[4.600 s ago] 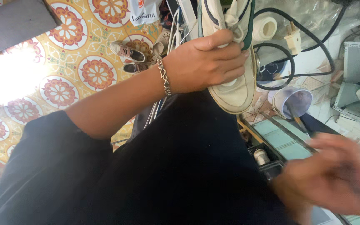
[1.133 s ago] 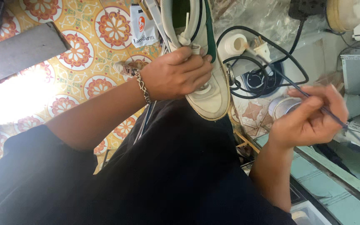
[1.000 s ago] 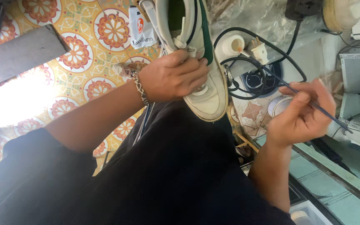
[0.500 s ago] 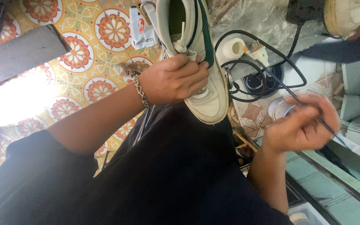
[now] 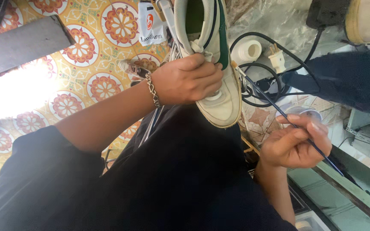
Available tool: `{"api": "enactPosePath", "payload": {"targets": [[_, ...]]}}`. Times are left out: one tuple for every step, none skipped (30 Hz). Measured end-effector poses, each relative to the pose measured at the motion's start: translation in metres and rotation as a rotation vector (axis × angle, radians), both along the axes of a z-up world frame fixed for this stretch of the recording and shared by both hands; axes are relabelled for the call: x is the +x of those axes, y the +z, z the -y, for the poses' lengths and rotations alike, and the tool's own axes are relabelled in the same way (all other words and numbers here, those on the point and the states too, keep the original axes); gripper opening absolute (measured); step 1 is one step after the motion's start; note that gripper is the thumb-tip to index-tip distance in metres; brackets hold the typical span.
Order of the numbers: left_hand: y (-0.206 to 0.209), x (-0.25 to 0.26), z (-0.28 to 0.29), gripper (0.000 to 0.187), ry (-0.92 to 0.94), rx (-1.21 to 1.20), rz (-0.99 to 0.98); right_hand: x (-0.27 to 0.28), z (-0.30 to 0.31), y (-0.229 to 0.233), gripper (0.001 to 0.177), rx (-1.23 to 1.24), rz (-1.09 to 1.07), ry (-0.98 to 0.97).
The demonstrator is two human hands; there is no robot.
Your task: The person holds a white sneaker with green accents and uses a small brush to apply a substance to the shoe's upper and toe box. The person rotates the shoe to access different areas and repeatedly dips the brush into a small container to reload the substance.
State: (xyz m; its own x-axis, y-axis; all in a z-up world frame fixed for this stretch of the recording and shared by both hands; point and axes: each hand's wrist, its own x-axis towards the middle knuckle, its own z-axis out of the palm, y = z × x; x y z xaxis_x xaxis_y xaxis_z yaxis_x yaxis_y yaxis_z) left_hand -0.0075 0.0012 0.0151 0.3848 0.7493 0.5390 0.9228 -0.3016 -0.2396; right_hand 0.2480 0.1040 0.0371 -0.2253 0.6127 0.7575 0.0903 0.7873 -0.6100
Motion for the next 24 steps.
{"api": "enactPosePath", "payload": {"targets": [[0.0, 0.0, 0.0, 0.019, 0.001, -0.001, 0.001, -0.001, 0.001, 0.001, 0.013, -0.001, 0.001, 0.001], [-0.001, -0.001, 0.0, 0.02, -0.005, -0.001, 0.011, -0.002, 0.001, 0.003, 0.006, 0.002, 0.011, 0.013], [-0.001, 0.0, 0.0, 0.021, -0.014, -0.002, 0.022, -0.003, 0.002, 0.005, 0.004, 0.005, 0.023, 0.023], [-0.002, 0.0, 0.0, 0.021, -0.015, -0.002, 0.024, 0.0, 0.001, 0.001, 0.004, 0.005, 0.025, 0.022], [-0.002, 0.0, 0.0, 0.021, -0.009, 0.0, 0.021, 0.003, 0.0, -0.003, 0.007, 0.029, 0.012, 0.036], [-0.002, 0.0, 0.001, 0.021, -0.003, 0.002, 0.018, 0.006, 0.0, -0.006, 0.009, 0.053, -0.001, 0.05], [-0.003, 0.0, 0.001, 0.021, -0.002, 0.001, 0.019, 0.006, 0.0, -0.006, 0.009, 0.053, -0.001, 0.051], [-0.003, 0.0, 0.001, 0.021, -0.008, -0.004, 0.031, 0.007, 0.001, -0.005, 0.007, 0.078, 0.038, 0.072], [-0.004, 0.001, 0.001, 0.022, -0.015, -0.011, 0.044, 0.008, 0.003, -0.005, 0.011, 0.101, 0.078, 0.092], [-0.003, 0.0, 0.002, 0.022, -0.015, -0.014, 0.046, 0.005, 0.003, -0.002, 0.011, 0.098, 0.08, 0.092], [-0.002, 0.0, 0.002, 0.022, -0.009, -0.004, 0.037, 0.002, 0.003, 0.001, 0.01, 0.123, 0.111, 0.162], [-0.001, 0.0, 0.002, 0.022, -0.003, 0.006, 0.027, -0.001, 0.003, 0.003, 0.009, 0.147, 0.143, 0.232], [-0.001, 0.0, 0.001, 0.022, -0.005, 0.006, 0.027, -0.005, 0.003, 0.003, 0.009, 0.147, 0.143, 0.23], [0.0, 0.0, 0.001, 0.022, 0.002, 0.007, 0.024, -0.01, 0.004, 0.002, 0.006, 0.146, 0.124, 0.219], [0.001, 0.0, 0.001, 0.022, 0.009, 0.008, 0.02, -0.015, 0.004, 0.002, 0.008, 0.146, 0.105, 0.21], [0.001, 0.0, 0.001, 0.022, 0.009, 0.008, 0.02, -0.018, 0.003, 0.001, 0.008, 0.146, 0.104, 0.209], [0.001, 0.0, 0.002, 0.022, 0.013, 0.006, 0.016, -0.021, 0.002, 0.0, 0.004, 0.152, 0.095, 0.198], [0.001, 0.0, 0.002, 0.022, 0.016, 0.005, 0.013, -0.024, 0.001, -0.002, 0.003, 0.159, 0.086, 0.187], [0.0, 0.0, 0.002, 0.022, 0.017, 0.003, 0.015, -0.024, 0.001, -0.003, 0.003, 0.157, 0.087, 0.189], [-0.001, 0.001, 0.002, 0.021, 0.016, 0.0, 0.007, -0.024, 0.001, -0.004, 0.002, 0.146, 0.093, 0.159], [-0.001, 0.0, 0.002, 0.021, 0.015, -0.003, -0.002, -0.025, 0.001, -0.005, 0.004, 0.135, 0.098, 0.13], [0.0, 0.0, 0.002, 0.021, 0.016, -0.004, -0.003, -0.031, 0.0, -0.006, 0.004, 0.134, 0.097, 0.131], [0.001, 0.0, 0.002, 0.02, 0.02, 0.008, 0.008, -0.036, -0.001, -0.008, 0.005, 0.157, 0.05, 0.126], [0.002, 0.0, 0.002, 0.021, 0.024, 0.02, 0.019, -0.041, -0.002, -0.009, 0.01, 0.179, 0.002, 0.122]]}}
